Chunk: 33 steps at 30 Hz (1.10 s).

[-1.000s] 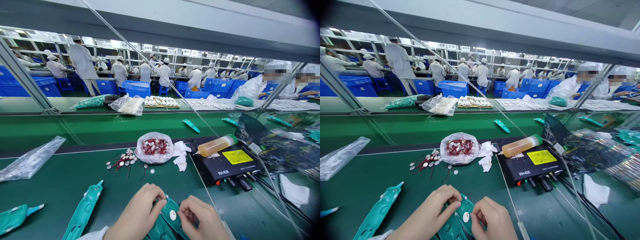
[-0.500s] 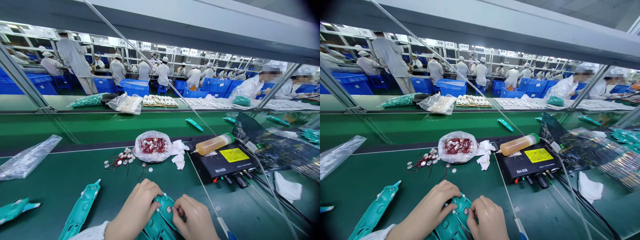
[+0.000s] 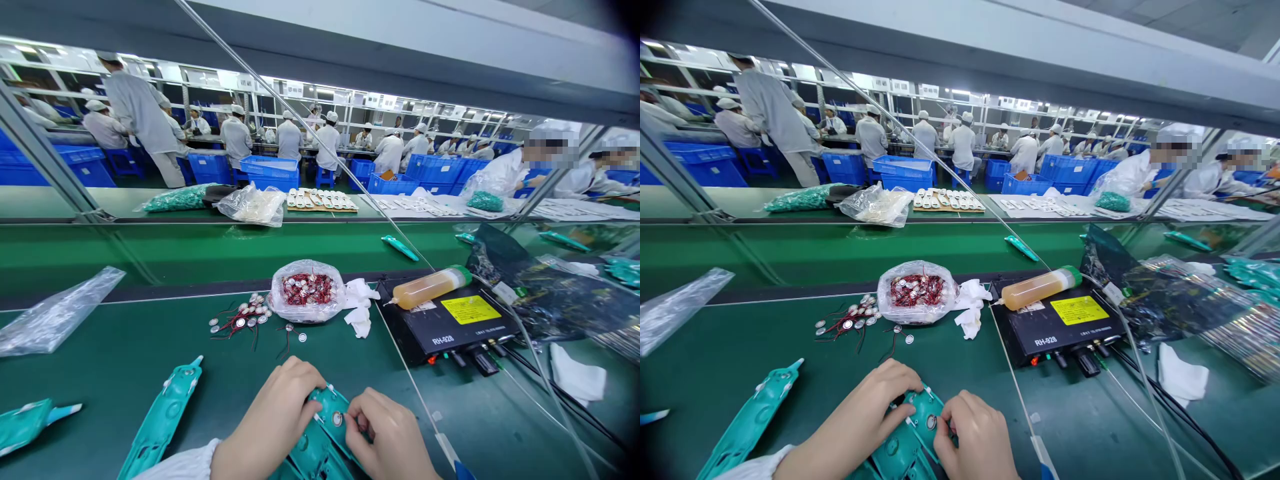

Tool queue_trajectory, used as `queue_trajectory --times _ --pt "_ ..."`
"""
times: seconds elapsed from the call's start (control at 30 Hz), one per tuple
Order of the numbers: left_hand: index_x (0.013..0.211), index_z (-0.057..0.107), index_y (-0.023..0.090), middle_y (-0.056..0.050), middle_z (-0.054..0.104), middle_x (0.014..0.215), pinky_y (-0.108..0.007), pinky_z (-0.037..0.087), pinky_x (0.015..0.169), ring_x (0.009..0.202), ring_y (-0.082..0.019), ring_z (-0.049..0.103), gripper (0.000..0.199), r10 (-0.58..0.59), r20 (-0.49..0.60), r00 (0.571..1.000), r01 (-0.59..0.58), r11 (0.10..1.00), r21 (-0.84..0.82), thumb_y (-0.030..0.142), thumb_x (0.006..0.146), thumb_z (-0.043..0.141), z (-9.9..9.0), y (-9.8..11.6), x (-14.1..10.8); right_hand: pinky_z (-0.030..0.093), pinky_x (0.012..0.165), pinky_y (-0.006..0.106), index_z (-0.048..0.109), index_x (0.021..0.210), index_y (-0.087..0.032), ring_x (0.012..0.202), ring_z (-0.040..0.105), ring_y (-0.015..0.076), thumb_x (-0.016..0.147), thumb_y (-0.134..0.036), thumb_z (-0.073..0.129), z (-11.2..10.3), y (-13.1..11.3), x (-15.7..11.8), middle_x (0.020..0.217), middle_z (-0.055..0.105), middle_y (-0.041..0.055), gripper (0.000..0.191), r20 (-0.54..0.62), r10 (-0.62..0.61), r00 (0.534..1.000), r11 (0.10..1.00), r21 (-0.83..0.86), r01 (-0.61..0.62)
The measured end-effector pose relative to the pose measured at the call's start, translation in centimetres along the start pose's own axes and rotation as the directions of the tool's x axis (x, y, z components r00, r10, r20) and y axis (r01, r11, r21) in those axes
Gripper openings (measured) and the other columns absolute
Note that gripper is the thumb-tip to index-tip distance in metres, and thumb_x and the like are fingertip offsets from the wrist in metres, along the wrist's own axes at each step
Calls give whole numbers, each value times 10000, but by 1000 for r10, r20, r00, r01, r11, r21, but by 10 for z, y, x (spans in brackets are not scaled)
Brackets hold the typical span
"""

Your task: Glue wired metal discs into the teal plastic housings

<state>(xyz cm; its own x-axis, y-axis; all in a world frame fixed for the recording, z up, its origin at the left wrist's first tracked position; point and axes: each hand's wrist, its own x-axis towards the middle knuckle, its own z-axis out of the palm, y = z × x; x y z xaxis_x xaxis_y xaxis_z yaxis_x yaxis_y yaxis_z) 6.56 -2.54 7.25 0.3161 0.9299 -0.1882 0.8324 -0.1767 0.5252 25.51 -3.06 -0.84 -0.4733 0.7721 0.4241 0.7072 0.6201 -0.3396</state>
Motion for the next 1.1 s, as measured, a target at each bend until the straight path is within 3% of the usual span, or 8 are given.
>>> queue_trajectory --times 0.23,0.37,0.57,0.83,1.1 --pt "997 659 171 -53 682 1056 -409 461 949 1046 -244 584 209 4 -12 1000 -4 1000 12 66 823 609 4 -4 1 354 476 224 562 683 -193 544 547 134 816 -111 433 -5 -7 6 635 552 14 202 -101 -24 995 999 23 26" --pt "1013 651 169 -54 677 1062 -417 459 961 1038 -239 587 214 18 -29 999 -18 1000 8 68 832 600 5 -6 1 446 565 248 616 754 -195 690 568 175 796 -90 444 -13 -11 6 788 586 62 206 -153 -14 988 996 86 28" --pt "1006 654 161 -52 678 1047 -431 439 983 1026 -239 581 200 20 -17 1000 -20 1000 17 71 838 594 4 -4 0 502 746 401 647 884 -244 975 541 268 672 -30 442 -20 -9 1 1100 561 108 365 -38 -87 996 992 93 90" --pt "1022 649 163 -50 672 1064 -391 461 927 1038 -232 566 204 4 -4 1000 -4 1000 -7 74 848 587 4 -4 -3 498 796 460 651 896 -241 1049 528 288 653 -8 423 -16 -6 0 1154 548 123 407 18 -61 998 988 142 58" --pt "978 649 207 -26 684 1022 -377 471 897 991 -225 583 204 40 -73 997 -41 999 -16 90 825 583 7 -7 -2 491 860 478 661 920 -252 1119 520 285 676 9 415 -14 -4 -4 1224 543 113 433 82 -5 997 980 197 -11"
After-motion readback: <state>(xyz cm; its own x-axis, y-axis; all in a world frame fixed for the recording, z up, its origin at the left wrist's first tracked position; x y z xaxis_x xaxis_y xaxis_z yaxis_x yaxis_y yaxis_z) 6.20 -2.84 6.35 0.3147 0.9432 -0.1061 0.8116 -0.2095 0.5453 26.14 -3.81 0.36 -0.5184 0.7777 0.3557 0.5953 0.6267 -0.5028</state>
